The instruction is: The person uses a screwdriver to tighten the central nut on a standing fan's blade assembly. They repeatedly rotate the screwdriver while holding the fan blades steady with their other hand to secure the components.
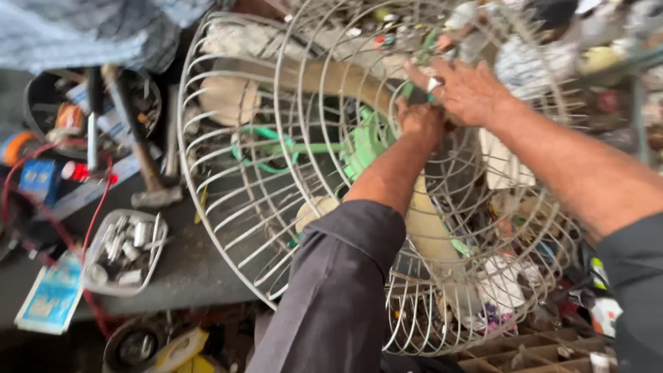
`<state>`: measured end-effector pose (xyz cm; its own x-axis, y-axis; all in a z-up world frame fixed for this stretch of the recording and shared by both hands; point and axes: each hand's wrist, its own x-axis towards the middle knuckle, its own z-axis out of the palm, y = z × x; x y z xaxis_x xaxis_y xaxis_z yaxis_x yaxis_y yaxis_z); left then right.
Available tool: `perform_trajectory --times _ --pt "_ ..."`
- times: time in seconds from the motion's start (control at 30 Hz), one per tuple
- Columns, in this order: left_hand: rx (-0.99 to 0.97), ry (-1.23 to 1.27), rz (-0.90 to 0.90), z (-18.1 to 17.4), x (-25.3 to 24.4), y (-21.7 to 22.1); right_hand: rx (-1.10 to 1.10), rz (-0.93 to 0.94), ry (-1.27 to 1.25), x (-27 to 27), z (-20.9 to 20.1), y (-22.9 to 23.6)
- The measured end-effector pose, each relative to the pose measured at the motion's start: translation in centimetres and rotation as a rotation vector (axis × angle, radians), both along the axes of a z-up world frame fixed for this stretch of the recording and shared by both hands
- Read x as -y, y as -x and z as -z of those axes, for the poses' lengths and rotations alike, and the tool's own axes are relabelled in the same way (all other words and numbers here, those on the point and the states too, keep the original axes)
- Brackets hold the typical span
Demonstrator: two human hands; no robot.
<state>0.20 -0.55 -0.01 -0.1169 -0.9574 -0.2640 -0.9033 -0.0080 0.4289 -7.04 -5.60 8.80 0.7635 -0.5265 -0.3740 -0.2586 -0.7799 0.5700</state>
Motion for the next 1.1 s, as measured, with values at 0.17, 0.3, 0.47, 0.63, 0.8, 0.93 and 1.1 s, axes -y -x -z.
perform_trajectory --times 0.17,0.3,0.47,0.63,0.8,0.93,1.1 --pt "0.09 -0.026 0.14 -0.3 -1.0 -0.1 -0.13 0.119 -0.006 -1.1 0.9 -0.8" --pt "0.094 -0.068 0.174 -2.2 -2.0 -1.1 -0.181 -0.285 0.278 -1.6 0.7 -1.2" --pt "-0.005 -0.054 0.182 -3.7 -1.7 -1.7 -0.101 -0.348 0.236 -0.8 0.9 0.3" --pt "0.01 -0.063 0.259 -2.3 -1.1 -1.4 -0.138 -0.264 0.264 1.0 3.4 0.9" --pt "0.016 -0.103 0.258 -2.3 -1.0 -0.5 0.149 -0.264 0.352 -0.7 2.3 2.6" --pt "0.059 -0.084 0.215 -0.7 -1.0 -0.4 0.552 0.053 0.083 -5.3 1.3 8.7" --pt "0.044 0.037 0.25 0.1 0.1 -1.5 1.134 0.417 -0.008 -16.1 -2.4 24.1"
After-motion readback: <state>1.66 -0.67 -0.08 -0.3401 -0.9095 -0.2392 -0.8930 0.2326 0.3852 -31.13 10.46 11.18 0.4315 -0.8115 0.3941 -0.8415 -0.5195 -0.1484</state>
